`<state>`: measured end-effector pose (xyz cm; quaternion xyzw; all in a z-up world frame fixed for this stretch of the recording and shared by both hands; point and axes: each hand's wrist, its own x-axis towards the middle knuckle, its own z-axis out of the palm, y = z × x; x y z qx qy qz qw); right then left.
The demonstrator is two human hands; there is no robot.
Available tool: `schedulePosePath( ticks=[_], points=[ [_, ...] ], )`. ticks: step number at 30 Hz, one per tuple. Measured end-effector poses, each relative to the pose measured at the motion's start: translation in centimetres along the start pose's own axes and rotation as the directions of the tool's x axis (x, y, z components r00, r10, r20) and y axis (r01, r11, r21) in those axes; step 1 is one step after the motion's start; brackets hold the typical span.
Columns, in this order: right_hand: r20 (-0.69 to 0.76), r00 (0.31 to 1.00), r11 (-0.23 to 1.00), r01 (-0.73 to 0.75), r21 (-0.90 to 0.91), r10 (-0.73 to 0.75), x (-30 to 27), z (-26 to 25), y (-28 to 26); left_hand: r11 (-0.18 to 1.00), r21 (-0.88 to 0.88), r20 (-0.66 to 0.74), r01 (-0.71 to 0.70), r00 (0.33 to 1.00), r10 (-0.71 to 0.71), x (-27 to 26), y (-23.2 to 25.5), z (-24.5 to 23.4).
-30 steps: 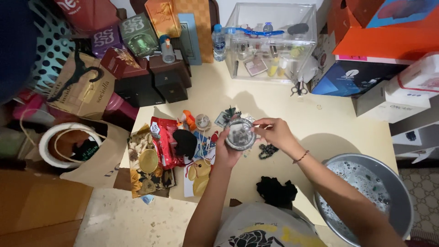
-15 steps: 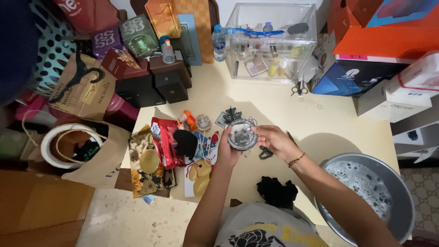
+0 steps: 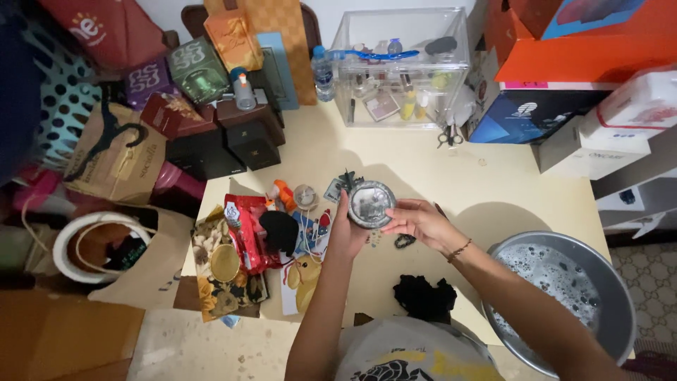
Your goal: Washing a small black cloth in a basin of soapy water and using it to wipe down a desk surface while organizing items.
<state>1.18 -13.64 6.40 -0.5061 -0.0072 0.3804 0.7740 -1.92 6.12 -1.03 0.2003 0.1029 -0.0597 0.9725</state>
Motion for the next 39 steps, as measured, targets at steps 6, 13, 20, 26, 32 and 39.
schedulePosePath(
  ticks=[6, 13, 20, 26, 32, 39],
  points=[
    [-0.008, 1.0, 1.0, -0.022, 0.004, 0.022, 0.5, -0.7, -0.8, 0.998, 0.063, -0.015, 0.005, 1.0, -0.004, 2.7, -0.2, -2.1],
    [-0.083, 0.997, 0.999, 0.003, 0.045, 0.001, 1.6, -0.4, -2.4, 0.99, 0.139, -0.028, 0.018, 1.0, -0.014, 2.5, 1.4, 1.7],
    [-0.368, 0.89, 0.948, 0.313, 0.063, -0.27, 7.6, -6.9, -9.3, 0.975, 0.211, -0.021, 0.066, 0.998, -0.063, -0.5, 2.2, 4.0],
    [-0.4, 0.755, 0.722, 0.639, 0.267, -0.52, 19.4, -18.6, -12.9, 0.952, 0.28, -0.207, 0.126, 0.976, -0.069, -1.8, 0.4, -0.3],
    [-0.569, 0.722, 0.733, 0.62, 0.281, -0.393, 21.8, -17.5, -16.5, 0.984, 0.11, -0.105, 0.14, 0.986, -0.128, -4.2, -0.7, -4.2],
    [-0.635, 0.716, 0.798, 0.547, 0.254, -0.29, 22.9, -18.1, -18.1, 0.977, 0.127, -0.124, 0.172, 0.98, -0.156, -5.9, -2.2, -6.0]
  ],
)
